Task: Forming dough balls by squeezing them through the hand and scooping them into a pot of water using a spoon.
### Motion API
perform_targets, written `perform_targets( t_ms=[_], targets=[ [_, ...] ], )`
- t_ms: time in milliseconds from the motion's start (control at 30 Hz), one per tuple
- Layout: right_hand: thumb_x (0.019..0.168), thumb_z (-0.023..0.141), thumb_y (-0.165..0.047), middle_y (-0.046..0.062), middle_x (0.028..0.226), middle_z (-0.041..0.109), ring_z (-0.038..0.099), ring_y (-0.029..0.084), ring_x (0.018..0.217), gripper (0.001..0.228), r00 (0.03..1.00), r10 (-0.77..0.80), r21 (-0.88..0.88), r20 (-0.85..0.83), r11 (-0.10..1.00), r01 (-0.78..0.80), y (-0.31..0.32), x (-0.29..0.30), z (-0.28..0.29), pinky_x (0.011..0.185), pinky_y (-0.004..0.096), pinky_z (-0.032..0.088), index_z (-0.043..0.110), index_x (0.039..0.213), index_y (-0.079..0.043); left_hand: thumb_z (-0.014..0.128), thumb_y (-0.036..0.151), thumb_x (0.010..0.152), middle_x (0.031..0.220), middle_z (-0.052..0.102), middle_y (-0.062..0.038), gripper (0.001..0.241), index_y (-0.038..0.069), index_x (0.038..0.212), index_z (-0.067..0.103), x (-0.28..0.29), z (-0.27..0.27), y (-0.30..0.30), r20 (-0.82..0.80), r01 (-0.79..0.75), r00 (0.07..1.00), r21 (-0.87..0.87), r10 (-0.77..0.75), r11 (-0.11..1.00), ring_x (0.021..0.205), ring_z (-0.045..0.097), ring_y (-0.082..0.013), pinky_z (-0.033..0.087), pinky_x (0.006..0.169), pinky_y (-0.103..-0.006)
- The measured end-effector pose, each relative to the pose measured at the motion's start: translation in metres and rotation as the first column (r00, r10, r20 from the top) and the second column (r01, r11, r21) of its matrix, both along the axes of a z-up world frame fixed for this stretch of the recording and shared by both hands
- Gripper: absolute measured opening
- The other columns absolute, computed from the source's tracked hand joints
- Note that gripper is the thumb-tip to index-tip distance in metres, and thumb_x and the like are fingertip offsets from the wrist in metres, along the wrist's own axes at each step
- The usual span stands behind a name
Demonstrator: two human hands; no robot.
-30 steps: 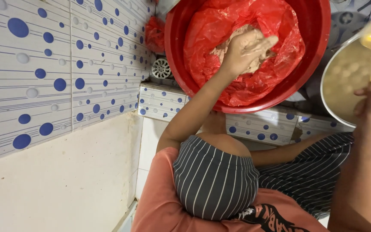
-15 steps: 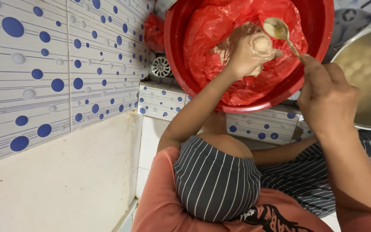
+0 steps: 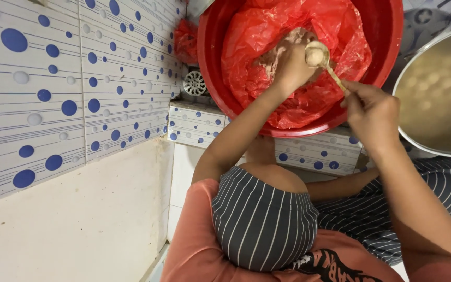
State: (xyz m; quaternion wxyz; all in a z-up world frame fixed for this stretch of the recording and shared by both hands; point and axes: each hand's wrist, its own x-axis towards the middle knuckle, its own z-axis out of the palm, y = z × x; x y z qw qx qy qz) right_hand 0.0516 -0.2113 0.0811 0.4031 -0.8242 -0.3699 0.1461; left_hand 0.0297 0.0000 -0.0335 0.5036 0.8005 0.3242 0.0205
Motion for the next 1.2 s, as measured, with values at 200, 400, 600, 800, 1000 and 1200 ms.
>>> perform_targets(
  t_ms=[200,400,600,800,1000,1200],
  targets=[
    [0.109,0.065,-0.014,0.000,0.081,0.068,0.042,0.002,0.053,0.020,0.747,-0.276,-0.100,-0.605,0.957,0.272,-0.028,0.006,0.007,0.046,0.017,0.037,0.073,0.127,-0.012,0.076,0.005,0.084,0.108,0.080,-0.015,0.022,0.007,0.106,0.079,0.014,-0.073,0.001,0.118,0.076,0.990,0.011,-0.077,0.997,0.099,0.078,-0.0278,0.062,0.094,-0.0390],
    [0.111,0.062,0.001,0.014,0.124,0.074,0.070,0.019,0.119,0.018,0.909,-0.380,-0.071,-0.168,0.925,0.374,-0.141,0.051,-0.047,0.102,0.029,0.053,0.076,0.101,-0.006,0.062,0.015,0.099,0.123,0.058,-0.011,0.034,0.006,0.132,0.060,0.038,-0.153,0.005,-0.132,-0.295,0.859,-0.917,0.495,0.268,0.127,0.054,-0.0308,0.053,0.098,-0.0455],
    [0.111,0.060,0.001,0.015,0.094,0.075,0.072,0.024,0.092,0.028,0.903,-0.394,-0.163,0.174,0.893,0.421,-0.217,0.115,-0.129,0.086,0.037,0.054,0.079,0.131,0.006,0.049,-0.008,0.091,0.090,0.069,-0.011,0.066,0.018,0.152,0.047,-0.001,-0.129,0.015,-0.258,0.335,0.909,-0.011,-0.326,0.942,0.082,0.068,-0.0282,0.055,0.068,-0.0449],
    [0.103,0.069,0.011,0.018,0.095,0.071,0.070,0.029,0.080,0.039,0.786,-0.156,-0.173,0.598,0.932,0.317,-0.224,0.175,-0.187,0.065,0.038,0.051,0.084,0.136,-0.001,0.063,-0.013,0.081,0.127,0.059,-0.027,0.042,-0.003,0.122,0.066,-0.005,-0.203,0.023,-0.403,0.539,0.842,0.605,-0.358,0.586,0.119,0.050,-0.0443,0.060,0.077,-0.0528],
    [0.091,0.053,0.017,0.019,0.106,0.075,0.071,0.033,0.093,0.053,0.892,-0.152,-0.159,0.426,0.958,0.239,-0.216,0.156,-0.160,0.088,0.043,0.056,0.081,0.135,0.007,0.059,0.015,0.092,0.107,0.068,-0.017,0.024,0.010,0.112,0.071,-0.012,-0.229,0.031,-0.606,0.625,0.772,0.672,-0.191,0.396,0.085,0.070,-0.0311,0.059,0.059,-0.0447],
    [0.099,0.059,0.001,0.008,0.109,0.077,0.074,0.038,0.076,0.045,0.881,-0.030,-0.519,0.473,0.798,0.306,-0.208,0.132,-0.147,0.056,0.052,0.059,0.082,0.133,-0.018,0.061,0.022,0.086,0.107,0.071,-0.017,0.033,0.005,0.113,0.066,0.003,-0.092,0.023,-0.622,0.538,0.707,0.163,-0.337,0.827,0.096,0.069,-0.0391,0.058,0.075,-0.0496]
  ],
)
